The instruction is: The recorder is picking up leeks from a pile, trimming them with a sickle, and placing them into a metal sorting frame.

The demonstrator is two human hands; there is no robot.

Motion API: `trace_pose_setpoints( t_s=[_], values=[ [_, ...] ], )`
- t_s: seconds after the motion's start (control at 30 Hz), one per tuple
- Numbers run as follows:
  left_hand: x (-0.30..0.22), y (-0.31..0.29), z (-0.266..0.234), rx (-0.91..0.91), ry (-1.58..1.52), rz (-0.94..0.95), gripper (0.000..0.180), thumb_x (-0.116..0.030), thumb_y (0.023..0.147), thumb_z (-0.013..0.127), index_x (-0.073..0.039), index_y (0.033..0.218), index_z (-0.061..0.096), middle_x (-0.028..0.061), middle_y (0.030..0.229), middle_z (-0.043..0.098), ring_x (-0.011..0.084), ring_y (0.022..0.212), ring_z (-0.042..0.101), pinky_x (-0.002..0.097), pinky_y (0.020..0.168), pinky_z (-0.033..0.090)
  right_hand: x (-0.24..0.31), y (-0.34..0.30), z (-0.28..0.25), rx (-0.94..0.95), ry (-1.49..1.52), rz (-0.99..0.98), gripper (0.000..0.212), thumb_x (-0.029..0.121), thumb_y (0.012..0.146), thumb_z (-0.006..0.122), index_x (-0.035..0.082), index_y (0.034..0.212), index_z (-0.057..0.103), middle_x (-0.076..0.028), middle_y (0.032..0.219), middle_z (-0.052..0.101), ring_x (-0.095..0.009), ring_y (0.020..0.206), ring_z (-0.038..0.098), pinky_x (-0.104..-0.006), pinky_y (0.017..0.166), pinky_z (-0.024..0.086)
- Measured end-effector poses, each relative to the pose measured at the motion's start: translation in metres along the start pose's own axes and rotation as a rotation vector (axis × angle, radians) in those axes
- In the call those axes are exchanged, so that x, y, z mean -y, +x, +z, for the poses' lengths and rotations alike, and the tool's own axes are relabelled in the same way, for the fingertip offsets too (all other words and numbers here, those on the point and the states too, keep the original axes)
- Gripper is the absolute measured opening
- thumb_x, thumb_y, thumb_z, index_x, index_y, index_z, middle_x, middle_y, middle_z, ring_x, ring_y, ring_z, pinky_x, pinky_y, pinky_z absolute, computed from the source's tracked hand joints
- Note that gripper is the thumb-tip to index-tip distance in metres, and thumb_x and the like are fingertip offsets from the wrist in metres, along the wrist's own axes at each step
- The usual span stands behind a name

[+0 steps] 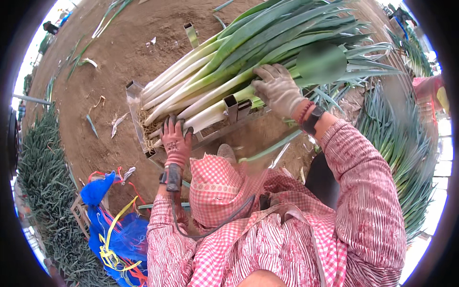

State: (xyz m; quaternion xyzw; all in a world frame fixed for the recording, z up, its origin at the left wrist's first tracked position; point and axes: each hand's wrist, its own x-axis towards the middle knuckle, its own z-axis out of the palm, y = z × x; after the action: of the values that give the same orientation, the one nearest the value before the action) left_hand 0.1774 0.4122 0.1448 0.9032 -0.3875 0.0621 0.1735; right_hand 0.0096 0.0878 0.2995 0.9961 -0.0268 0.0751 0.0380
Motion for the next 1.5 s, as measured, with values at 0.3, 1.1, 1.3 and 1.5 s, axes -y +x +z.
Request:
trace_pose_setpoints(
  t_s=[0.3, 1.1, 1.3, 1.5],
  values=[
    [-0.01, 0.064, -0.023, -0.064, -0.17, -0.139, 0.036, -0.036, 0.093, 0.058, -0.01, 0.117, 0.064, 0.0182, 0.096, 0.066, 0.0352, 0.092, 0.062, 0.0464, 0.088, 0.046, -0.005, 0.055, -0.018, -0.113, 0.072, 0.067, 0.028, 0.032, 0.092, 0.06, 0.011, 0.107, 0.069, -0.009, 0.115, 0.063, -0.031, 0.116, 0.056, -0.0479, 0.103, 0.039],
    [-0.008, 0.052, 0.025, 0.031, -0.029, -0.04, 0.046, -0.031, 0.09, 0.054, -0.002, 0.124, 0.062, 0.0262, 0.121, 0.058, 0.046, 0.113, 0.054, 0.0565, 0.095, 0.043, -0.139, -0.055, -0.083, -0.101, -0.362, 0.344, 0.06, 0.012, 0.077, 0.067, 0.021, 0.135, 0.055, -0.006, 0.145, 0.05, -0.027, 0.144, 0.036, -0.057, 0.122, 0.016],
    [-0.015, 0.049, 0.024, 0.034, -0.077, -0.005, 0.048, -0.029, 0.09, 0.05, 0.003, 0.125, 0.059, 0.0291, 0.122, 0.055, 0.0494, 0.114, 0.052, 0.059, 0.095, 0.042, -0.213, -0.044, -0.121, 0.063, -0.382, 0.287, 0.053, 0.01, 0.075, 0.067, 0.022, 0.127, 0.065, -0.002, 0.135, 0.058, -0.024, 0.138, 0.043, -0.0525, 0.12, 0.022],
    [-0.007, 0.047, 0.024, 0.033, -0.037, -0.03, 0.05, -0.03, 0.09, 0.049, 0.004, 0.125, 0.058, 0.0299, 0.121, 0.055, 0.0505, 0.112, 0.052, 0.0596, 0.094, 0.042, -0.289, -0.081, -0.076, -0.12, -0.34, 0.375, 0.051, 0.008, 0.074, 0.065, 0.018, 0.124, 0.064, -0.003, 0.125, 0.062, -0.024, 0.131, 0.05, -0.0448, 0.116, 0.031]
  ],
)
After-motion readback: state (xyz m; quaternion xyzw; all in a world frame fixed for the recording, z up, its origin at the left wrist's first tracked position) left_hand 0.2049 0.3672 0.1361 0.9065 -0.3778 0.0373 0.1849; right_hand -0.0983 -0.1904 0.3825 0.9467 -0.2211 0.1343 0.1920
